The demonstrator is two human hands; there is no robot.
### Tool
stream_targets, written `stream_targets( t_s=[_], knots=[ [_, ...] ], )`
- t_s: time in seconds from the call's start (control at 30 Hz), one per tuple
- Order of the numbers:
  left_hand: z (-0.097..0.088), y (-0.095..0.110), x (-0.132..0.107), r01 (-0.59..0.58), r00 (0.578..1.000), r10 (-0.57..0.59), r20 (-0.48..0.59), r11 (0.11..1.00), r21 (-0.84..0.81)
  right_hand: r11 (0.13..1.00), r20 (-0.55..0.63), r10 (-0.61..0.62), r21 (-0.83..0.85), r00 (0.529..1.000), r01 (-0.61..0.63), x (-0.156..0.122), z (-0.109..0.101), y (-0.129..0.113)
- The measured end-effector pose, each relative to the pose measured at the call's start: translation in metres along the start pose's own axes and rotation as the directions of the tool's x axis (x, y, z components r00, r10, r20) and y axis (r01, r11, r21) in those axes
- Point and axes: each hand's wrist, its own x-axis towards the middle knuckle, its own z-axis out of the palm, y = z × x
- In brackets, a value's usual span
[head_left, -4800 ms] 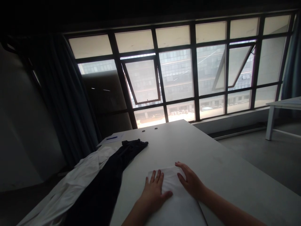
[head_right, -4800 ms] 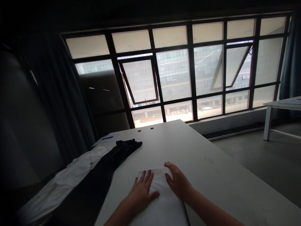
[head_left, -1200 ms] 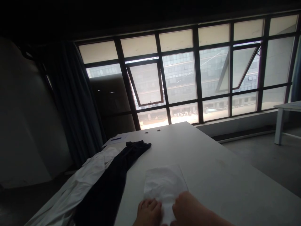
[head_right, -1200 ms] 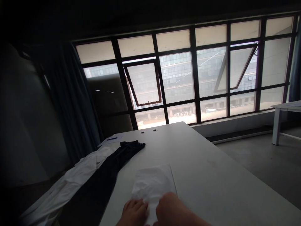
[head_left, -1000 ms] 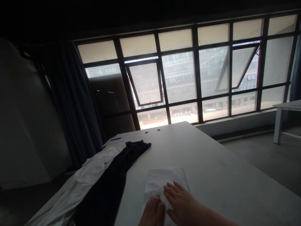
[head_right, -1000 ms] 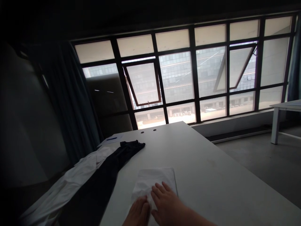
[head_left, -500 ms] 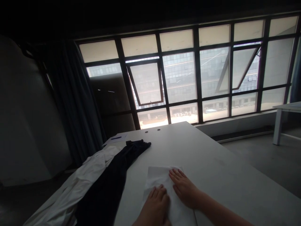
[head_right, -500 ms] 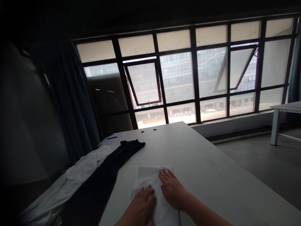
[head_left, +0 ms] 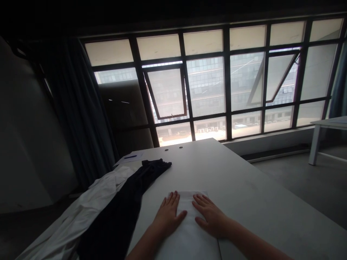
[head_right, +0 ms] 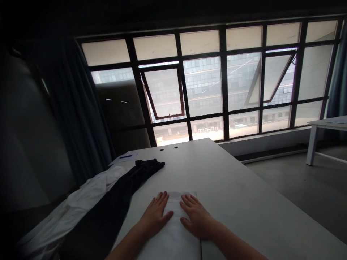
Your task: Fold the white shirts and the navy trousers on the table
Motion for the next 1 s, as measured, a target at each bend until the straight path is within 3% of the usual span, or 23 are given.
stream_targets(
  t_s=[0.07,0.17,0.27,0.4,0.5,0.63,0.83,1.0],
  knots=[
    [0.003,-0.015,-0.001,0.042,0.999,-0.041,-0.03,0.999,0.016,1.0,0.04,0.008,-0.025,0.999,-0.007,-0.003,-0.007,-0.006],
    [0.01,-0.019,-0.006,0.074,0.997,-0.073,-0.037,0.997,0.027,0.999,0.053,0.012,-0.052,0.998,-0.01,-0.003,-0.014,-0.01],
    [0.018,-0.008,-0.011,0.1,0.994,-0.099,-0.037,0.994,0.036,0.995,0.006,0.003,-0.099,1.0,-0.003,0.001,-0.015,-0.015],
    [0.027,0.016,-0.019,0.102,0.994,-0.099,-0.053,0.994,0.045,0.986,-0.106,0.07,-0.142,0.992,-0.085,0.007,-0.005,-0.025],
    [0.029,0.028,-0.021,0.07,0.996,-0.068,-0.06,0.997,0.033,0.985,-0.077,0.039,-0.166,0.996,-0.051,0.008,0.007,-0.027],
    [0.025,0.033,-0.021,0.086,0.992,-0.081,-0.097,0.995,0.045,0.982,-0.015,0.079,-0.173,0.997,-0.08,0.007,0.011,-0.015],
    [0.016,0.031,-0.025,0.1,0.993,-0.097,-0.066,0.994,0.052,0.937,-0.052,0.279,-0.204,0.959,-0.284,0.004,0.001,0.018],
    [0.008,0.035,-0.014,0.001,0.996,0.003,-0.085,0.999,0.047,0.929,-0.104,0.289,-0.21,0.952,-0.305,0.004,0.007,0.033]
  ],
)
